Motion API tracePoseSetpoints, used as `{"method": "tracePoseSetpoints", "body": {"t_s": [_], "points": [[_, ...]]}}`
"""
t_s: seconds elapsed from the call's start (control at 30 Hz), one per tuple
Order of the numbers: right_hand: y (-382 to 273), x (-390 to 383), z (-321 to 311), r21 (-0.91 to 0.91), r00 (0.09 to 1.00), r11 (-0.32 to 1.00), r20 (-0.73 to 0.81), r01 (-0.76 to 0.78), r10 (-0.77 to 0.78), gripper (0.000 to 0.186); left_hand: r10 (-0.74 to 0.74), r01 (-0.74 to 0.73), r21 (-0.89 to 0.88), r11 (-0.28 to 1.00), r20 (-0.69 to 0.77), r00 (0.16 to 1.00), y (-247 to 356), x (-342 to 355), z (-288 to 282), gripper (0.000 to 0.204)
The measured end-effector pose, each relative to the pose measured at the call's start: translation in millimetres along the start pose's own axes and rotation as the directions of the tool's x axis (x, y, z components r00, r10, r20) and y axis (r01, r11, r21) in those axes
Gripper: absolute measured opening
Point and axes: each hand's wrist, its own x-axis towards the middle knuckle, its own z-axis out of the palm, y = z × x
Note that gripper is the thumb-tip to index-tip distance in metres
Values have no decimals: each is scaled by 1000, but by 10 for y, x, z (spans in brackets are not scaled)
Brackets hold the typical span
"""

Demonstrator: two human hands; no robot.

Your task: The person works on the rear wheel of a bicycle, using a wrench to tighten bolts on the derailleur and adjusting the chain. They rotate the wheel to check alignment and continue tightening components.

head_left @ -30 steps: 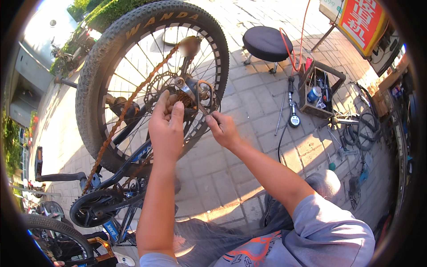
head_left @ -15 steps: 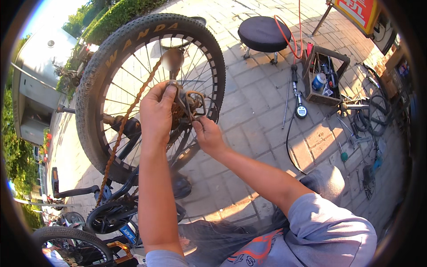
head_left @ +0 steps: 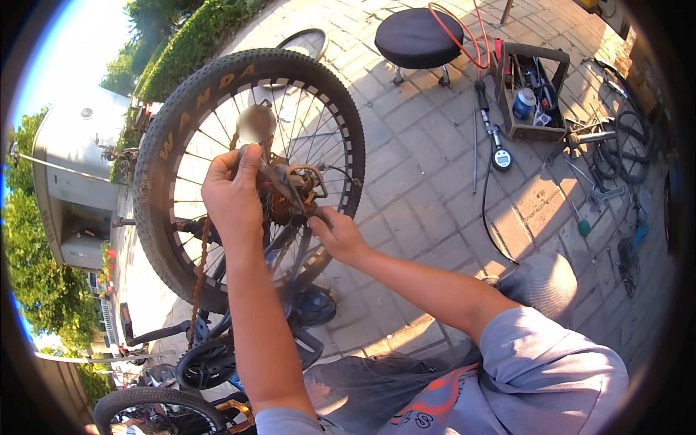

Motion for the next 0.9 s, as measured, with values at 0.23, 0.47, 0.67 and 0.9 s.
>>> {"method": "tracePoseSetpoints", "body": {"t_s": [0.23, 0.47, 0.67, 0.9], "points": [[17, 38, -256, -224, 987, 963, -11, 151, -158, 33, -76, 69, 445, 893, -3, 997, 149, -221, -104, 24], [-268, 183, -687, -508, 960, 816, 188, 274, -205, 24, -278, 207, 457, 865, 92, 956, -207, -320, -319, 27], [-45, 78, -1280, -564, 955, 778, 248, 277, -160, 31, -323, 278, 274, 921, 133, 937, -472, -528, -344, 30], [-281, -404, -892, -374, 996, 927, 76, -11, 42, 36, 69, -80, 203, 976, 63, 996, -527, -456, -135, 25]]}}
